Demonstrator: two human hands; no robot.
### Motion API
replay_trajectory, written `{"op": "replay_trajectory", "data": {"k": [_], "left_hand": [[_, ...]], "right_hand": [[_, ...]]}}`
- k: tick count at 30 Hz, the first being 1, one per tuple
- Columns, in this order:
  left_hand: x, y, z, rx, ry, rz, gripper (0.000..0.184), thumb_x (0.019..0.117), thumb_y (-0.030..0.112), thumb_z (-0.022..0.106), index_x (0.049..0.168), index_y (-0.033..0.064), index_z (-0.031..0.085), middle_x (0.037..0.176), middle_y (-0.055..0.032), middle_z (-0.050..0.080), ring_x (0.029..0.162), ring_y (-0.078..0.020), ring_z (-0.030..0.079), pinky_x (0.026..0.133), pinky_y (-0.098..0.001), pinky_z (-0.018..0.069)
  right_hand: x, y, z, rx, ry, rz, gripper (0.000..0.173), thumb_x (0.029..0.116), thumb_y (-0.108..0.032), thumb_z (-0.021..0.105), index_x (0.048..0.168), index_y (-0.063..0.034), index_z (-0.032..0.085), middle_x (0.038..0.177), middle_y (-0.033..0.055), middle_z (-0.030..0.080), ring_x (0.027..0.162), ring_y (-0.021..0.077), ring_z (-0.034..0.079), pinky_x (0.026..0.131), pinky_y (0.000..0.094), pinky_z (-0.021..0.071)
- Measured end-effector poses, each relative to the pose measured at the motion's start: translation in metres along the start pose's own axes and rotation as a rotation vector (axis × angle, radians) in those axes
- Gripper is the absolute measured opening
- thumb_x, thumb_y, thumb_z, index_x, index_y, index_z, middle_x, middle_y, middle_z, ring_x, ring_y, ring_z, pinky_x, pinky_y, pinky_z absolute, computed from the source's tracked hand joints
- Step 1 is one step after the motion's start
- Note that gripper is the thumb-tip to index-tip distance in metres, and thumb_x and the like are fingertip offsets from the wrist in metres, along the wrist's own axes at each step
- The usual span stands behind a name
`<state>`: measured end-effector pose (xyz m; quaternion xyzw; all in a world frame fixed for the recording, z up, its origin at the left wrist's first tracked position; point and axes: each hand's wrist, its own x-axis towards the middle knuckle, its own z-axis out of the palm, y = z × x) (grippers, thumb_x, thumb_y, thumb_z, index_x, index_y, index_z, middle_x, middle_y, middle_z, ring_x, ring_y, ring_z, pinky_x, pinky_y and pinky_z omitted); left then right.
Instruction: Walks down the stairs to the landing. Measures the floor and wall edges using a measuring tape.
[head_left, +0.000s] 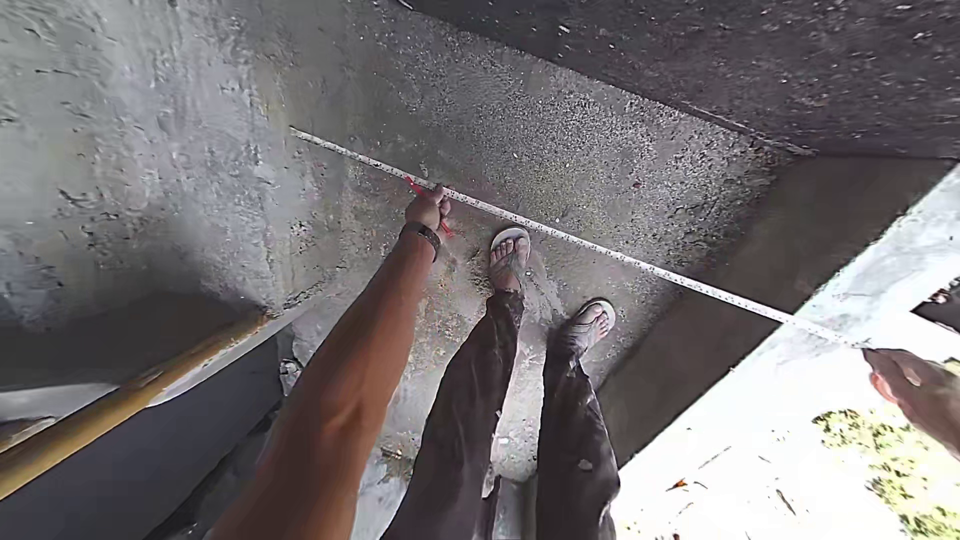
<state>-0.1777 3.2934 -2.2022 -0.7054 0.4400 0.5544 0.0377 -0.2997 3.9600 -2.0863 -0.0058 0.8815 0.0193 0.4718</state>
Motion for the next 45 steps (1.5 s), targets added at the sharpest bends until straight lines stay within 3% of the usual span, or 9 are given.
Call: {"op": "replay_trajectory", "data": {"k": [5, 11, 16, 19, 21, 30, 33, 41, 45], "left_hand": [[0.01, -0.017, 0.006, 0.152, -0.1, 0.028, 0.017, 0.1104, 0.034, 0.045, 0.097, 0.0246, 0.051, 0.066, 0.0131, 0.052, 0.052, 0.0018, 0.048, 0.049, -0.0155, 0.0412], [0.024, -0.02, -0.001, 0.162, -0.078, 0.064, 0.018, 0.1096, 0.033, 0.048, 0.095, 0.0245, 0.054, 0.067, 0.0134, 0.053, 0.052, 0.0018, 0.05, 0.049, -0.0153, 0.0421], [0.001, -0.012, 0.002, 0.194, -0.113, 0.031, 0.022, 0.1113, 0.031, 0.043, 0.093, 0.0247, 0.054, 0.068, 0.0136, 0.054, 0.053, 0.004, 0.05, 0.048, -0.0123, 0.0418], [-0.07, 0.016, 0.045, 0.295, 0.06, -0.018, 0.023, 0.1129, 0.026, 0.039, 0.092, 0.019, 0.046, 0.067, 0.0085, 0.043, 0.049, 0.0015, 0.039, 0.045, -0.0123, 0.0325], [-0.093, 0.026, 0.052, 0.316, 0.051, -0.038, 0.019, 0.1131, 0.024, 0.038, 0.095, 0.0186, 0.041, 0.071, 0.0074, 0.042, 0.05, 0.0024, 0.038, 0.044, -0.0117, 0.0322], [-0.093, 0.024, 0.054, 0.334, 0.081, -0.036, 0.014, 0.1126, 0.026, 0.042, 0.101, 0.0203, 0.047, 0.078, 0.0081, 0.045, 0.058, 0.0029, 0.044, 0.051, -0.0122, 0.0366], [-0.095, 0.025, 0.055, 0.339, 0.065, -0.031, 0.016, 0.1131, 0.025, 0.039, 0.101, 0.0192, 0.049, 0.076, 0.0082, 0.044, 0.056, 0.0029, 0.043, 0.05, -0.0117, 0.0352], [-0.093, 0.024, 0.054, 0.3, 0.053, -0.051, 0.016, 0.1133, 0.026, 0.038, 0.102, 0.0211, 0.048, 0.07, 0.01, 0.044, 0.05, 0.0041, 0.042, 0.046, -0.0107, 0.0339], [-0.096, 0.025, 0.054, 0.32, 0.064, -0.046, 0.015, 0.1131, 0.026, 0.04, 0.1, 0.0208, 0.045, 0.075, 0.0088, 0.044, 0.054, 0.0028, 0.042, 0.049, -0.0126, 0.0353]], "right_hand": [[0.01, 0.007, -0.005, -0.04, -0.055, 0.139, 0.04, 0.1104, -0.033, 0.047, 0.123, -0.0033, 0.071, 0.119, 0.0272, 0.07, 0.117, 0.0471, 0.064, 0.1, 0.0675, 0.0445], [0.033, 0.014, 0.013, -0.03, -0.001, 0.113, 0.041, 0.1102, -0.036, 0.047, 0.111, -0.005, 0.074, 0.102, 0.0246, 0.073, 0.097, 0.0474, 0.069, 0.083, 0.0705, 0.0491], [0.029, 0.004, 0.008, -0.053, -0.065, 0.16, 0.043, 0.11, -0.041, 0.045, 0.117, -0.0083, 0.072, 0.111, 0.0246, 0.072, 0.108, 0.0472, 0.067, 0.087, 0.0702, 0.0479], [0.028, 0.003, 0.013, -0.077, -0.037, 0.164, 0.045, 0.1091, -0.044, 0.045, 0.111, -0.0095, 0.073, 0.107, 0.0224, 0.072, 0.103, 0.0453, 0.069, 0.081, 0.0693, 0.0494], [0.029, 0.001, 0.017, -0.119, -0.048, 0.185, 0.048, 0.1095, -0.046, 0.042, 0.107, -0.0087, 0.071, 0.104, 0.0219, 0.072, 0.101, 0.0446, 0.069, 0.078, 0.0678, 0.05], [0.028, -0.02, 0.012, -0.129, -0.078, 0.136, 0.042, 0.1099, -0.039, 0.044, 0.105, -0.0063, 0.07, 0.102, 0.0226, 0.072, 0.1, 0.0445, 0.069, 0.077, 0.0667, 0.0504], [0.029, -0.018, 0.015, -0.125, -0.07, 0.124, 0.043, 0.1098, -0.038, 0.044, 0.101, -0.0049, 0.07, 0.098, 0.0232, 0.071, 0.097, 0.0448, 0.07, 0.075, 0.066, 0.0502], [0.03, -0.019, 0.016, -0.123, -0.088, 0.148, 0.042, 0.1098, -0.039, 0.043, 0.107, -0.007, 0.071, 0.104, 0.0219, 0.072, 0.102, 0.0441, 0.069, 0.078, 0.0664, 0.0506], [0.019, -0.026, 0.013, -0.17, -0.012, 0.124, 0.04, 0.109, -0.036, 0.045, 0.101, -0.0052, 0.07, 0.101, 0.0218, 0.071, 0.097, 0.0431, 0.07, 0.073, 0.064, 0.0515]]}}
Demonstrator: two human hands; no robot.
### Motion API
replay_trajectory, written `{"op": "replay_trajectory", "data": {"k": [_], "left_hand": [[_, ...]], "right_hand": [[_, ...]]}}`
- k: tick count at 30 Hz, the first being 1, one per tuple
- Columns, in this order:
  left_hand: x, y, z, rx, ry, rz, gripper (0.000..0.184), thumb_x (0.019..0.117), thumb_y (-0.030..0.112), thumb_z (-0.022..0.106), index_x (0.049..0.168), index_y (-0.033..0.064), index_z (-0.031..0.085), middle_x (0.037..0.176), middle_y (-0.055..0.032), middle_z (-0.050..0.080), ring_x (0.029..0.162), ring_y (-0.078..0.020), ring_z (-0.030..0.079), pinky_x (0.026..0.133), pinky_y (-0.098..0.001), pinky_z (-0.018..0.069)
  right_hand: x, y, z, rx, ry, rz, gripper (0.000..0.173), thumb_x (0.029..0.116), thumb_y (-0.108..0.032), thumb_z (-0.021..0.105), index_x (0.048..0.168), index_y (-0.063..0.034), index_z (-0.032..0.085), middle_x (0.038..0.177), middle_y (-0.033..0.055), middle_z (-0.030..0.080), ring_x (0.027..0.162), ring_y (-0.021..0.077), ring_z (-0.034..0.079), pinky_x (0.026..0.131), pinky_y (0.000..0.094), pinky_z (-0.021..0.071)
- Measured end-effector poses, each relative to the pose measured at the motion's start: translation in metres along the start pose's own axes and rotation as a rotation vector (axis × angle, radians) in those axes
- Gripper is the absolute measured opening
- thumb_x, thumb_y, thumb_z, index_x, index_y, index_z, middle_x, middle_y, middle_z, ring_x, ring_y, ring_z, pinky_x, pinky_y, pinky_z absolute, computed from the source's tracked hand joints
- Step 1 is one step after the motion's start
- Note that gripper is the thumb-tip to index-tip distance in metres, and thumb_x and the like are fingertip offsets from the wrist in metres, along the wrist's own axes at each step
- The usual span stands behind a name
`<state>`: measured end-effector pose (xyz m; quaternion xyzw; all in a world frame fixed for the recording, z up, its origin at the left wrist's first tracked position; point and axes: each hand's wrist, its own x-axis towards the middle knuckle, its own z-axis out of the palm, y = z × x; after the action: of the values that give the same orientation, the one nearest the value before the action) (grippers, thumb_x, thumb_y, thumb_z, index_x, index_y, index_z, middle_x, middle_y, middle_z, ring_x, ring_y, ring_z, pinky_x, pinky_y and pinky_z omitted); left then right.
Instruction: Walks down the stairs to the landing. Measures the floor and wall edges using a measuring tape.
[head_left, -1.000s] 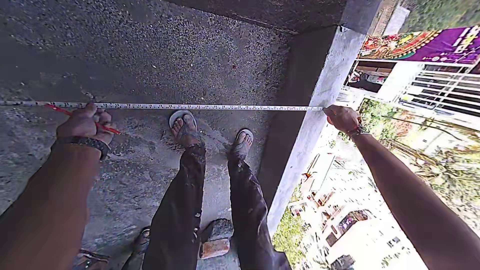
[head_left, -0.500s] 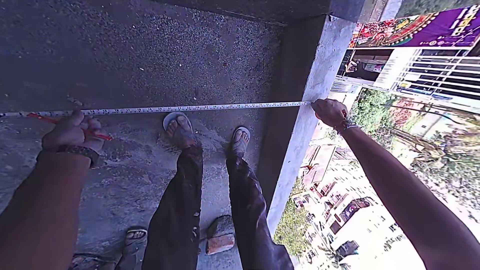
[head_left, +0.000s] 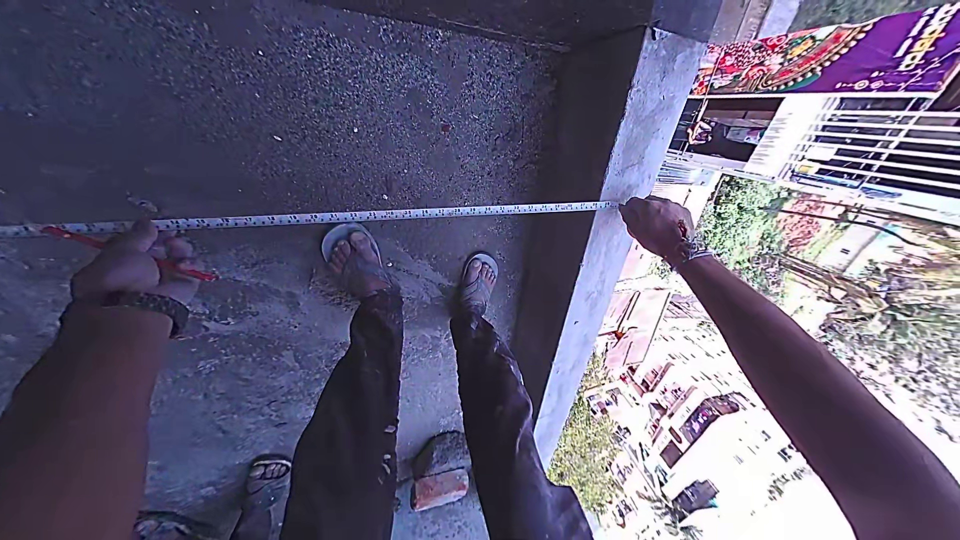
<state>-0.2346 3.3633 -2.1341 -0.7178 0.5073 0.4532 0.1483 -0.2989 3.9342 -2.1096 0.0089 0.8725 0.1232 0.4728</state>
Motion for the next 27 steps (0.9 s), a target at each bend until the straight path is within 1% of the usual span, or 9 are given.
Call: {"op": "replay_trajectory", "data": {"k": [3, 5, 12, 16, 19, 21, 23, 24, 27], "left_hand": [[-0.004, 0.0, 0.001, -0.01, -0.005, 0.005, 0.014, 0.113, 0.025, 0.04, 0.101, 0.0199, 0.045, 0.076, 0.0082, 0.044, 0.054, 0.003, 0.041, 0.049, -0.012, 0.0347], [-0.004, -0.001, 0.003, -0.052, 0.024, 0.043, 0.018, 0.1121, 0.022, 0.042, 0.095, 0.0178, 0.046, 0.067, 0.0075, 0.045, 0.047, 0.003, 0.041, 0.042, -0.011, 0.033], [0.004, -0.003, 0.001, -0.007, -0.03, 0.015, 0.018, 0.1134, 0.028, 0.038, 0.099, 0.0199, 0.044, 0.073, 0.0086, 0.044, 0.051, 0.0033, 0.039, 0.045, -0.0116, 0.0326], [0.009, -0.006, 0.0, -0.077, 0.006, 0.052, 0.021, 0.1121, 0.024, 0.043, 0.092, 0.0185, 0.046, 0.066, 0.0081, 0.045, 0.046, 0.0032, 0.04, 0.043, -0.0107, 0.0343], [0.007, 0.0, -0.004, -0.031, 0.002, 0.02, 0.014, 0.1126, 0.023, 0.041, 0.101, 0.0193, 0.048, 0.074, 0.0082, 0.046, 0.052, 0.0024, 0.042, 0.048, -0.0126, 0.0348], [0.019, 0.001, -0.003, -0.015, 0.018, -0.002, 0.015, 0.1124, 0.023, 0.042, 0.098, 0.0203, 0.047, 0.073, 0.0086, 0.044, 0.051, 0.0019, 0.039, 0.046, -0.0126, 0.0326], [0.056, -0.017, -0.006, -0.023, -0.125, -0.037, 0.015, 0.1123, 0.028, 0.042, 0.1, 0.0224, 0.048, 0.073, 0.0096, 0.047, 0.052, 0.001, 0.044, 0.048, -0.0142, 0.0371], [0.081, -0.032, -0.012, -0.053, -0.222, -0.028, 0.012, 0.1115, 0.031, 0.044, 0.105, 0.0234, 0.051, 0.076, 0.01, 0.052, 0.056, 0.0007, 0.049, 0.05, -0.0153, 0.0417], [0.102, -0.038, -0.024, -0.119, -0.075, 0.056, 0.02, 0.109, 0.03, 0.051, 0.119, 0.0143, 0.057, 0.087, 0.0026, 0.056, 0.06, -0.0029, 0.049, 0.051, -0.0173, 0.0416]], "right_hand": [[-0.01, -0.009, -0.004, -0.045, 0.047, 0.015, 0.04, 0.1076, -0.032, 0.045, 0.095, -0.0021, 0.068, 0.095, 0.0227, 0.07, 0.092, 0.0438, 0.07, 0.069, 0.0626, 0.0508], [-0.014, -0.02, -0.007, -0.086, 0.058, 0.045, 0.037, 0.1061, -0.028, 0.045, 0.093, -0.0012, 0.067, 0.094, 0.0233, 0.069, 0.09, 0.0438, 0.07, 0.067, 0.0613, 0.0502], [-0.023, -0.048, -0.013, -0.16, 0.013, 0.165, 0.034, 0.1055, -0.023, 0.043, 0.101, 0.0002, 0.068, 0.105, 0.0255, 0.069, 0.099, 0.0445, 0.069, 0.072, 0.0608, 0.0509], [-0.026, -0.058, -0.014, -0.202, 0.005, 0.172, 0.029, 0.1038, -0.018, 0.046, 0.102, 0.0024, 0.067, 0.103, 0.0268, 0.068, 0.097, 0.0455, 0.069, 0.07, 0.0602, 0.0509], [-0.024, -0.063, -0.015, -0.232, -0.011, 0.172, 0.026, 0.1026, -0.013, 0.047, 0.104, 0.0039, 0.067, 0.105, 0.0279, 0.067, 0.1, 0.0462, 0.068, 0.072, 0.0596, 0.0508], [-0.022, -0.067, -0.015, -0.218, -0.027, 0.186, 0.026, 0.1024, -0.013, 0.048, 0.104, 0.0036, 0.068, 0.106, 0.0274, 0.068, 0.102, 0.0452, 0.067, 0.075, 0.0593, 0.0509], [-0.031, -0.062, -0.016, -0.208, -0.024, 0.208, 0.025, 0.1025, -0.014, 0.049, 0.101, 0.0034, 0.068, 0.103, 0.027, 0.068, 0.1, 0.045, 0.068, 0.075, 0.0598, 0.0508], [-0.034, -0.058, -0.02, -0.221, -0.018, 0.21, 0.025, 0.1025, -0.015, 0.05, 0.1, 0.0028, 0.068, 0.101, 0.0266, 0.068, 0.097, 0.0448, 0.068, 0.073, 0.0598, 0.0516], [-0.034, -0.074, -0.022, -0.223, -0.033, 0.199, 0.031, 0.1067, -0.015, 0.044, 0.109, 0.0073, 0.065, 0.109, 0.0328, 0.066, 0.105, 0.0508, 0.066, 0.08, 0.0653, 0.0502]]}}
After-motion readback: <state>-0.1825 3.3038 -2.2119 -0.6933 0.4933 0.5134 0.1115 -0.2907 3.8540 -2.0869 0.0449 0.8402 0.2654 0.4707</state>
